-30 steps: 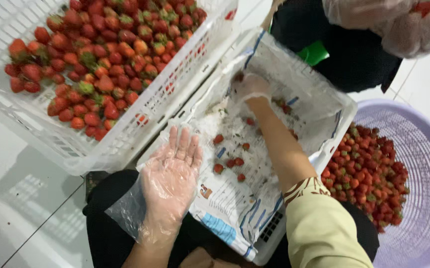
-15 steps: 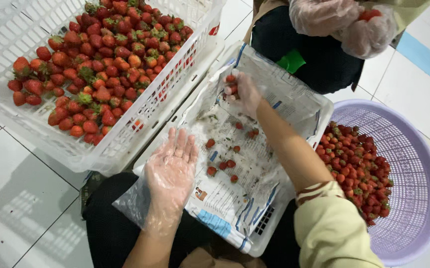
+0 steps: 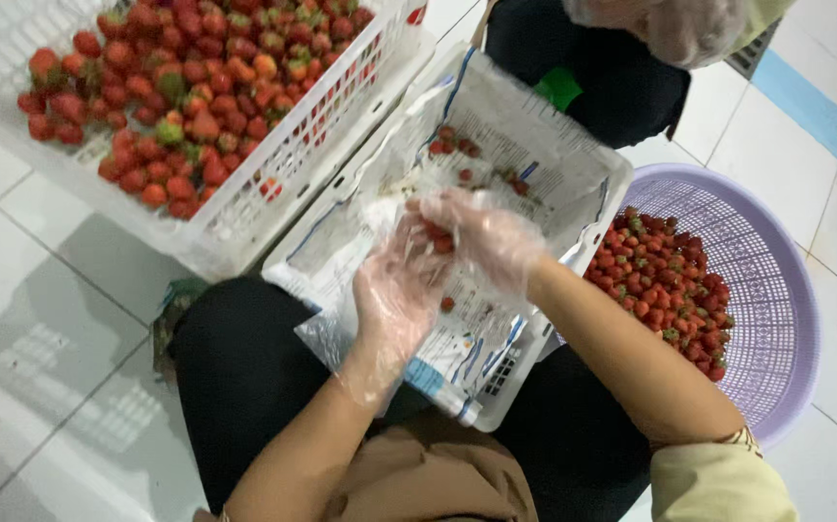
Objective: The person sits on the floor and removes the green caps from strawberries by hand, placing the prepared fruit into a purple basket. The person handles strawberries one at a time from a white crate lined with newspaper.
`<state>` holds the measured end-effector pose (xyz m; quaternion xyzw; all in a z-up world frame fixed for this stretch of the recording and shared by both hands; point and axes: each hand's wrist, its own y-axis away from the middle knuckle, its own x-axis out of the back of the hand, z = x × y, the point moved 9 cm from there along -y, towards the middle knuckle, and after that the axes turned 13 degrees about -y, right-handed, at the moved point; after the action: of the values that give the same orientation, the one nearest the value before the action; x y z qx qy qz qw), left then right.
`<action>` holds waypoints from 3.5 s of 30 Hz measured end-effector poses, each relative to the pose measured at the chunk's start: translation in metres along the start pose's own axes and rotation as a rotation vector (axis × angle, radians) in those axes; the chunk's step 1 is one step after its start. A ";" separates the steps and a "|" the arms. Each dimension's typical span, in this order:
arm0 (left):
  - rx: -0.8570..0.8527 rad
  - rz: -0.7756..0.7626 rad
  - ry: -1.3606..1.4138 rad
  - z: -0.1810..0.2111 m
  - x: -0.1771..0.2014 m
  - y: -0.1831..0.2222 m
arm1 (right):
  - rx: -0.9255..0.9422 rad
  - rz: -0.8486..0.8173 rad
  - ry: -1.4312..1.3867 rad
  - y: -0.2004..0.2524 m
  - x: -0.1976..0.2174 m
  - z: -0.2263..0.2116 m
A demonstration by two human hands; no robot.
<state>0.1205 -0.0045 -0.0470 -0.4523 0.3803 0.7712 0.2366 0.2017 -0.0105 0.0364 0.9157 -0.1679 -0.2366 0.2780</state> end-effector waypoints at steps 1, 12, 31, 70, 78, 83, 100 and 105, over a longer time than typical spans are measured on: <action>-0.002 0.009 0.059 0.000 0.002 -0.002 | 0.045 -0.054 0.133 0.009 -0.011 -0.001; -0.057 -0.324 0.372 0.026 -0.037 0.010 | 0.338 0.087 -0.129 0.065 0.022 -0.044; 0.149 -0.398 0.401 0.027 -0.070 0.042 | 0.729 -0.031 0.319 0.065 0.043 -0.089; -0.036 -0.051 0.362 0.049 0.004 0.008 | 0.221 0.627 1.685 -0.215 0.257 -0.006; -0.030 -0.027 0.365 0.048 0.006 0.008 | 0.064 0.383 2.010 -0.230 0.255 0.020; -0.068 -0.101 0.352 0.054 0.002 0.007 | 0.135 0.396 1.724 -0.213 0.247 0.008; -0.087 -0.104 0.331 0.045 0.011 -0.005 | 0.167 0.367 0.965 -0.177 0.217 0.006; -0.097 -0.065 0.324 0.050 0.017 -0.007 | 0.159 0.323 1.732 -0.171 0.156 0.002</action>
<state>0.0912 0.0406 -0.0495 -0.5935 0.3609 0.6978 0.1748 0.3606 0.0549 -0.1189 0.7552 -0.0417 0.5945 0.2730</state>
